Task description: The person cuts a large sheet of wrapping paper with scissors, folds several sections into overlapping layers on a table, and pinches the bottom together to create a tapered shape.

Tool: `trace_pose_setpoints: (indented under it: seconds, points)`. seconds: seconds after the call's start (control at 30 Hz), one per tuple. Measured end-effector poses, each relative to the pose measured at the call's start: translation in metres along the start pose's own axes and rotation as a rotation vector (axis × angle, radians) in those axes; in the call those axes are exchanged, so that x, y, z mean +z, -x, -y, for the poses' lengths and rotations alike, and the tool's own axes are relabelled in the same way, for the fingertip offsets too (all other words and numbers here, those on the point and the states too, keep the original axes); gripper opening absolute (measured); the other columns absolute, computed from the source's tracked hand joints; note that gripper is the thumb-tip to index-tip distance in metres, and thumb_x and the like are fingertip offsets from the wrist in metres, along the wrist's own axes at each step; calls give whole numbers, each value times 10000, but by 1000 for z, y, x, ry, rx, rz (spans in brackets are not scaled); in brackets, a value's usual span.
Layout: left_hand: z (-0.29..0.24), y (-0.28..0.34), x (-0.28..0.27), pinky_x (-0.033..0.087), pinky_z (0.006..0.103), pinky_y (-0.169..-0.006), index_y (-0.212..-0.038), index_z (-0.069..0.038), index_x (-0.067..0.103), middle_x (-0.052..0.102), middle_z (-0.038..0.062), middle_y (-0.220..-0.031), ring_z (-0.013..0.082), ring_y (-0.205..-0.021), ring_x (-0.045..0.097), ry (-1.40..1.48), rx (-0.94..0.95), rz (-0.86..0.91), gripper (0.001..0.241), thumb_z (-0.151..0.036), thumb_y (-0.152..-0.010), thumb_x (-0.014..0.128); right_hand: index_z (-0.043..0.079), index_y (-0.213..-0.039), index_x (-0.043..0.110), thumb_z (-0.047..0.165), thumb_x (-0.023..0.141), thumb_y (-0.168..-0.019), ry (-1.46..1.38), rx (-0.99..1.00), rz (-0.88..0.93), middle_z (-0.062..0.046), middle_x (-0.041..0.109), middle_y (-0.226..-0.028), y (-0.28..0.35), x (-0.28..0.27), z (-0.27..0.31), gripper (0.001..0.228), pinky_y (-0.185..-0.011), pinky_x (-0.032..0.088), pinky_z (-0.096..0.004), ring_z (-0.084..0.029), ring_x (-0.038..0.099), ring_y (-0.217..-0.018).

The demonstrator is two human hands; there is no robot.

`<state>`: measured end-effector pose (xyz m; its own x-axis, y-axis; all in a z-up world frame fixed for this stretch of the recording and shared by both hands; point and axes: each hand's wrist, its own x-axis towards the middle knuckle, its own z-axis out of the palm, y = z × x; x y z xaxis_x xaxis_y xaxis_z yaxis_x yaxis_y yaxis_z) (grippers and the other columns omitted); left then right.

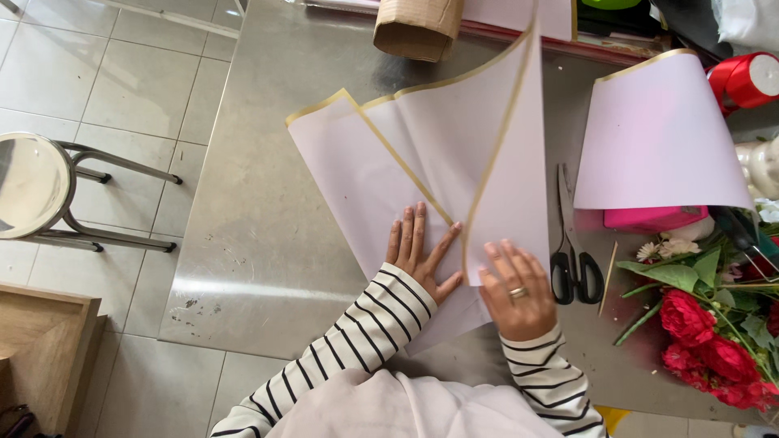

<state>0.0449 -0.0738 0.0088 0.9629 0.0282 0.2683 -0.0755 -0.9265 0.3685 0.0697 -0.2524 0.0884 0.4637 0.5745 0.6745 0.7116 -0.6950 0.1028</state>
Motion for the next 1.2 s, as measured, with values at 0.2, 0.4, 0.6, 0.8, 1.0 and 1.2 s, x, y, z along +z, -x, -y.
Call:
trace_pose_setpoints:
  seconds: [0.2, 0.4, 0.6, 0.8, 1.0, 1.2]
  points:
    - [0, -1, -8, 49, 568, -1273, -1460, -210, 522, 104, 256, -1710, 418, -1590, 94, 10, 16, 95, 819, -698, -802, 536, 108, -918, 648, 121, 667, -918, -268, 16, 92, -98, 680, -1403, 19, 24, 11, 23, -1084, 475, -540, -380, 616, -1306]
    - [1, -2, -2, 41, 501, -1281, -1634, 8, 153, 164, 245, -1696, 369, -1591, 116, 24, -10, 5, 846, -326, -888, 371, 164, -959, 656, 254, 658, -976, -342, 153, 185, -68, 650, -1441, 34, 38, 5, 91, -1193, 298, -598, -381, 522, -1408]
    - [5, 0, -3, 114, 528, -1265, -1621, -172, 324, 246, 238, -1679, 405, -1573, 188, 46, 44, -48, 640, -472, -1055, 311, 194, -1117, 680, 533, 591, -975, -418, 159, 283, -77, 624, -1470, 19, 27, 4, 378, -1181, 310, -566, -334, 557, -1374]
    - [3, 0, -5, 57, 523, -1276, -1636, -149, 273, 167, 241, -1700, 401, -1591, 101, 35, 59, 4, 690, -418, -1013, 398, 377, -1501, 526, 583, 431, -1041, -188, 180, 385, -1, 360, -1680, 11, 50, -23, 512, -1229, 128, -555, -289, 237, -1573]
    - [4, 0, -4, 57, 496, -1281, -1615, -52, 273, 165, 254, -1698, 390, -1592, 112, 64, 39, 2, 711, -405, -1009, 388, 510, -1546, 390, 701, 399, -986, -218, 267, 606, 76, 211, -1729, 10, 59, -17, 592, -1234, 29, -594, -265, 142, -1586]
    - [6, 1, -8, 28, 502, -1285, -1614, -10, 234, 123, 254, -1707, 398, -1594, 77, 82, 65, 28, 723, -405, -1027, 382, 517, -1559, 352, 726, 377, -978, -190, 266, 658, 75, 171, -1735, 16, 63, -18, 618, -1219, 45, -639, -274, 102, -1593]
